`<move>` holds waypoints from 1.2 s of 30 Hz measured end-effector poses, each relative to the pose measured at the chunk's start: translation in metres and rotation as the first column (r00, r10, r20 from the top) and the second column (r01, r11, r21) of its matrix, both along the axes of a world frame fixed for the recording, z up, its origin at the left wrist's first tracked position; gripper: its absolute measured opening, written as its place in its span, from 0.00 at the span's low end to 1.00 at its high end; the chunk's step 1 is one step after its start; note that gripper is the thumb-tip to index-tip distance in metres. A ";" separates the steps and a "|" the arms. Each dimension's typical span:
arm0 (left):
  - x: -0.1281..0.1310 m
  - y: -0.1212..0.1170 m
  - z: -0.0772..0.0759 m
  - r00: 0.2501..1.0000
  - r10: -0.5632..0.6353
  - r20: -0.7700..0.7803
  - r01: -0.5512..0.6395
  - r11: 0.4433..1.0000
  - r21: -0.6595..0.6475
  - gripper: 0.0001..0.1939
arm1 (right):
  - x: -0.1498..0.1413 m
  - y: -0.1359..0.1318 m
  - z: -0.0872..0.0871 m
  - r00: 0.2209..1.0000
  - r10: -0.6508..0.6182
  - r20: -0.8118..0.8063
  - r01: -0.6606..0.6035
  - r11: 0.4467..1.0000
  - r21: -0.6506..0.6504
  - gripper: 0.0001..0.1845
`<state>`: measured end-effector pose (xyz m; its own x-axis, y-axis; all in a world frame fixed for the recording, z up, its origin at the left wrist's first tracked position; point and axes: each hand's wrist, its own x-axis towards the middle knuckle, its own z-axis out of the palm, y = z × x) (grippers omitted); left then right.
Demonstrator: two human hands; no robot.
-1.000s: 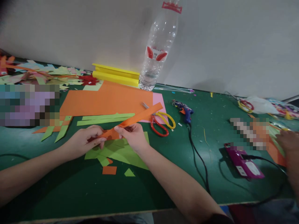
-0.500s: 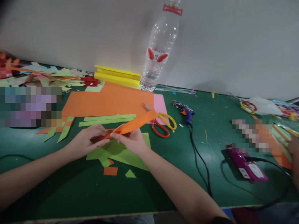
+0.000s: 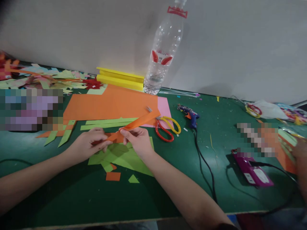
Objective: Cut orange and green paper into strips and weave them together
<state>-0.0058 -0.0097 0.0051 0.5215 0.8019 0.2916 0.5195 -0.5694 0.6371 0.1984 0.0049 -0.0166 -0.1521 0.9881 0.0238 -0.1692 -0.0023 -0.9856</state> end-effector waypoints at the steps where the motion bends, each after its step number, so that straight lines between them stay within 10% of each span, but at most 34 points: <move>1: 0.000 0.000 0.000 1.000 -0.004 0.000 0.004 1.000 -0.001 0.22 | 0.000 0.000 0.000 1.000 -0.002 0.000 0.002 1.000 -0.002 0.08; 20: -0.002 0.002 -0.009 0.999 -0.032 -0.028 0.038 0.972 0.233 0.16 | -0.003 0.000 0.001 1.000 -0.009 -0.030 0.008 1.000 -0.027 0.10; 36: -0.003 0.004 -0.003 0.992 -0.116 -0.040 0.120 0.988 0.101 0.15 | 0.000 0.005 0.009 0.984 -0.026 -0.176 0.007 0.994 -0.108 0.14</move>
<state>-0.0091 -0.0059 0.0016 0.6218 0.7008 0.3496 0.4651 -0.6896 0.5552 0.1987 0.0104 -0.0080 -0.1387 0.9887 -0.0567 -0.3417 -0.1015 -0.9343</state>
